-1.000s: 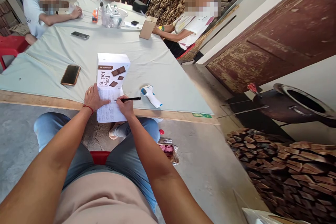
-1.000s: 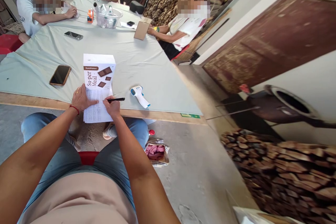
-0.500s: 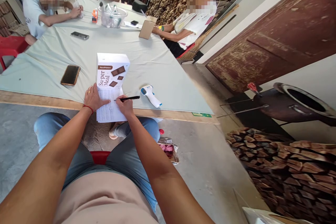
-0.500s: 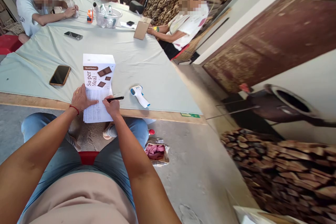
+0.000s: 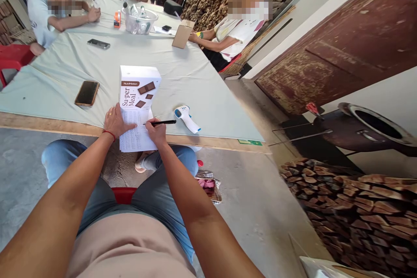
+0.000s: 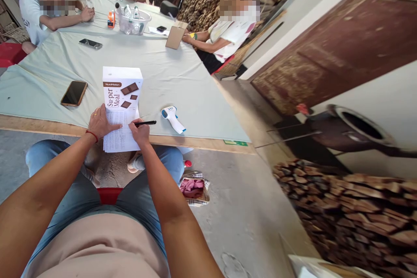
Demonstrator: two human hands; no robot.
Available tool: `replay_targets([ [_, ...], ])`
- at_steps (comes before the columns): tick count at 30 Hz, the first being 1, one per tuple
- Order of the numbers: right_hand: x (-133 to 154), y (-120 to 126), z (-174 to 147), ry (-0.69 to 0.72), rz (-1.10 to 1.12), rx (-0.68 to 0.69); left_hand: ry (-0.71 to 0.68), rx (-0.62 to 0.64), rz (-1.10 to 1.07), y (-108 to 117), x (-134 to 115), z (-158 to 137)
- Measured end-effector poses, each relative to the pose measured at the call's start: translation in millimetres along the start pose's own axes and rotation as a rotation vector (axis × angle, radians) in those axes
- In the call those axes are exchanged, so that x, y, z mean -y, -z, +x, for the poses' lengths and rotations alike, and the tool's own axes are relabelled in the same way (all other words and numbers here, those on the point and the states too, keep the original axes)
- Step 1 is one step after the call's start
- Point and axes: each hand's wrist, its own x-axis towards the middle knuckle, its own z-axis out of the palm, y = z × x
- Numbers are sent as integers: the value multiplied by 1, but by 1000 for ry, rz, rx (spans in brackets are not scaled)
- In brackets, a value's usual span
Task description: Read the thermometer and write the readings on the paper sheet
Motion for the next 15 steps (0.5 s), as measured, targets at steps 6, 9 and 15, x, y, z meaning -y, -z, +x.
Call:
replay_targets([
  [6,-2,-1,1,-5,-63,7,6,-7,-11,0,-1,0],
  [9,-2,-1,1,3,-74,-1,10,-6,-8,1,-2,-1],
  [15,-2,-1,1,-3,-67,20,0,-21,-10,0,-1,0],
])
